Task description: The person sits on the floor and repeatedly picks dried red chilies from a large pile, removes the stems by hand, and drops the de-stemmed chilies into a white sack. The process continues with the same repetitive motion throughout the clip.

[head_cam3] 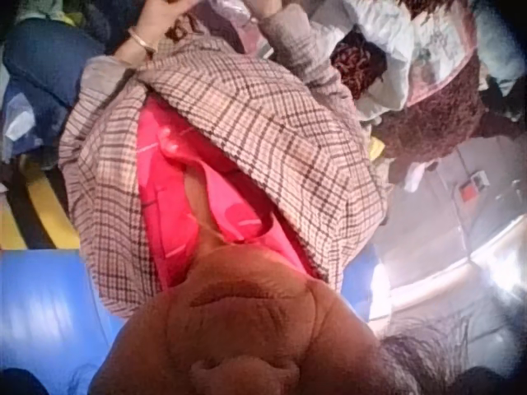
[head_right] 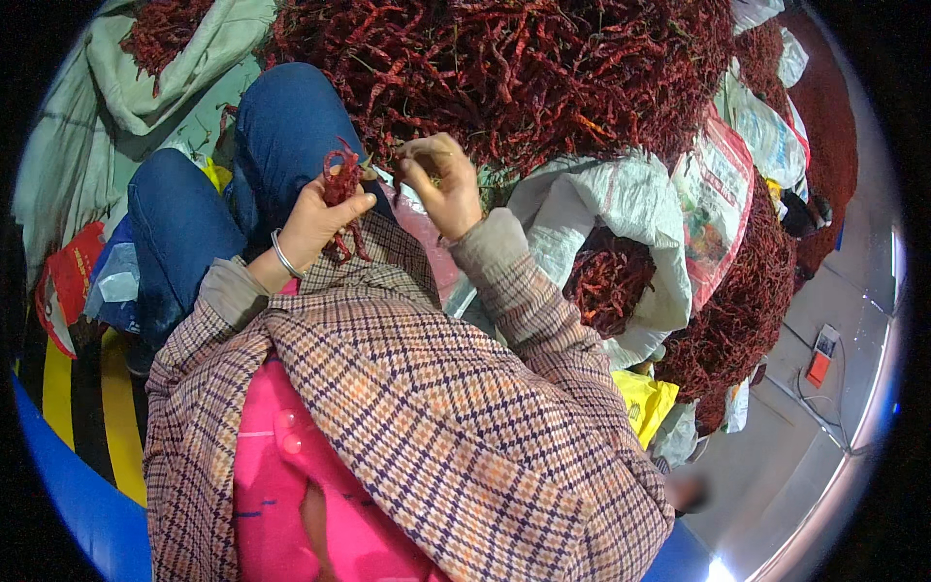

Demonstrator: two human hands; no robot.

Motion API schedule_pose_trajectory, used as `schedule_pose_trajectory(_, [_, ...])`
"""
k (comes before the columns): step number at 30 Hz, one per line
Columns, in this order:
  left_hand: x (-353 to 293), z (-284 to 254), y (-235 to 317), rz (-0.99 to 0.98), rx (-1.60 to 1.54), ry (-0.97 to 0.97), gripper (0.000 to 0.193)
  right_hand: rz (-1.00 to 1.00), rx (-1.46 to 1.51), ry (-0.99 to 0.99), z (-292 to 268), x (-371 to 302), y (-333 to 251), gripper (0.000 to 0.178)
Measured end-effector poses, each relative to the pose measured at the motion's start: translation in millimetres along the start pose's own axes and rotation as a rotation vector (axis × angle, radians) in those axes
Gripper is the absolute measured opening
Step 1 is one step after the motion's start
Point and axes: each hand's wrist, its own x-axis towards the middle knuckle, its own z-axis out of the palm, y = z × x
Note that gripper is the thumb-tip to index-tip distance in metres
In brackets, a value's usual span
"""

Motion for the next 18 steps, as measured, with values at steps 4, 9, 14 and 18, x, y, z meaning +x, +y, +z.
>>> schedule_pose_trajectory(4, [1, 1, -2, 0.039, -0.021, -0.071, 0.026, 0.233, 0.437, -0.008, 24, -19, -27, 0.020])
schedule_pose_trajectory(9, [0, -1, 2, 0.018, -0.032, -0.108, 0.027, 0.251, 0.548, -0.035, 22, -16, -30, 0.012])
schedule_pose_trajectory(14, [-1, -3, 4, -0.181, -0.172, -0.115, 0.023, 0.163, 0.361, -0.027, 17, 0, -35, 0.010])
schedule_pose_trajectory(18, [-3, 0, 15, -0.145, -0.191, -0.144, 0.019, 0.340, 0.588, -0.040, 16, 3, -33, 0.013])
